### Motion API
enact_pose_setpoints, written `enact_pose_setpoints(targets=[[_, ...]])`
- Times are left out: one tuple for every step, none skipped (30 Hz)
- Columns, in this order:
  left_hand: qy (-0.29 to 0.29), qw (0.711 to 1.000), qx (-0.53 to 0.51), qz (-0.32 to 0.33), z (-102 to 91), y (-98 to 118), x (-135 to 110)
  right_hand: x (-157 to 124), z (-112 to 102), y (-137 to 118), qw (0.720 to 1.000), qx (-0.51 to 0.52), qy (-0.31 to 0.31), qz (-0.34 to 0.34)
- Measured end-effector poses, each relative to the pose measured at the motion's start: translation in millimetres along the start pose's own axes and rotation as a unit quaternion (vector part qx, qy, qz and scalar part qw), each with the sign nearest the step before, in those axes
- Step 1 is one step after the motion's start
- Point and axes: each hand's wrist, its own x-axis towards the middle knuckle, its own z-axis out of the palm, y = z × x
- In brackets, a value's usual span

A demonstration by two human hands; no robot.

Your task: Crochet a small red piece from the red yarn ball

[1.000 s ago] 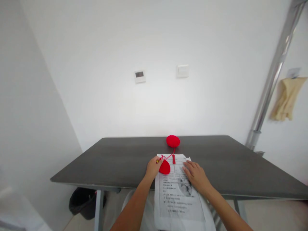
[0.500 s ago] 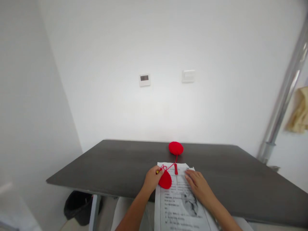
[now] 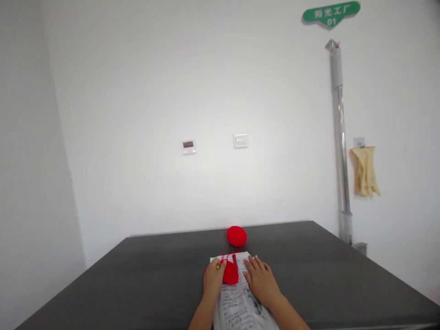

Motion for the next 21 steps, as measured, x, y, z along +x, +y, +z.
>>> enact_pose_setpoints(targets=[[0.004,1.000,-0.016,-0.001,-1.1,-1.1,-0.3,0.5,0.3,0.9,1.000,0.002,-0.001,-0.002],[0.007,0.999,-0.031,-0.009,-3.0,-1.3,-1.8,-0.2,0.0,1.6,1.000,0.005,-0.004,-0.005],[0.009,0.999,-0.045,-0.012,-5.4,-0.9,-3.9,-1.6,-0.8,2.0,1.000,0.009,-0.005,-0.008],[0.014,0.998,-0.065,-0.012,-7.8,0.2,-6.1,-3.3,-1.8,2.2,1.000,0.011,-0.001,-0.013],[0.016,0.996,-0.085,-0.021,-9.9,1.6,-8.1,-5.0,-2.7,2.2,1.000,0.012,0.005,-0.018],[0.016,0.994,-0.107,-0.030,-11.4,3.0,-9.5,-6.3,-3.6,2.1,1.000,0.013,0.011,-0.019],[0.022,0.991,-0.130,-0.034,-12.2,4.0,-10.2,-7.2,-4.3,1.9,1.000,0.014,0.016,-0.019],[0.021,0.987,-0.155,-0.039,-12.6,4.3,-10.3,-7.8,-4.8,1.5,1.000,0.017,0.016,-0.018],[0.023,0.980,-0.192,-0.034,-12.6,3.8,-9.8,-8.0,-5.2,1.1,1.000,0.021,0.012,-0.015],[0.023,0.972,-0.231,-0.033,-12.2,2.5,-8.6,-7.8,-5.3,0.7,1.000,0.026,0.007,-0.010],[0.022,0.963,-0.265,-0.037,-11.6,0.4,-7.0,-7.1,-5.3,0.5,0.999,0.031,0.002,-0.008],[0.030,0.954,-0.296,-0.041,-11.0,-2.3,-5.1,-6.3,-5.3,0.4,0.999,0.036,-0.003,-0.008],[0.034,0.945,-0.322,-0.049,-10.5,-5.0,-3.3,-5.5,-5.4,0.5,0.999,0.040,-0.005,-0.009],[0.037,0.936,-0.346,-0.054,-10.3,-7.5,-1.9,-4.9,-5.7,0.5,0.999,0.041,-0.005,-0.014],[0.044,0.925,-0.373,-0.056,-10.8,-9.5,-1.1,-4.7,-6.5,0.4,0.999,0.039,-0.005,-0.016],[0.050,0.914,-0.397,-0.060,-11.8,-10.7,-0.8,-4.9,-7.4,0.2,0.999,0.039,-0.006,-0.016],[0.058,0.906,-0.415,-0.063,-13.4,-11.0,-0.6,-5.4,-8.4,-0.3,0.999,0.037,-0.007,-0.015],[0.065,0.901,-0.423,-0.066,-15.2,-10.6,-0.3,-5.9,-9.2,-1.0,0.999,0.034,-0.008,-0.013],[0.066,0.901,-0.422,-0.072,-16.9,-9.4,0.6,-6.4,-9.6,-1.7,0.999,0.030,-0.010,-0.012],[0.066,0.904,-0.414,-0.083,-18.2,-7.5,2.1,-6.5,-9.6,-2.5,0.999,0.027,-0.014,-0.010],[0.067,0.909,-0.400,-0.094,-18.6,-5.1,4.1,-6.1,-9.4,-3.3,1.000,0.024,-0.018,-0.009]])
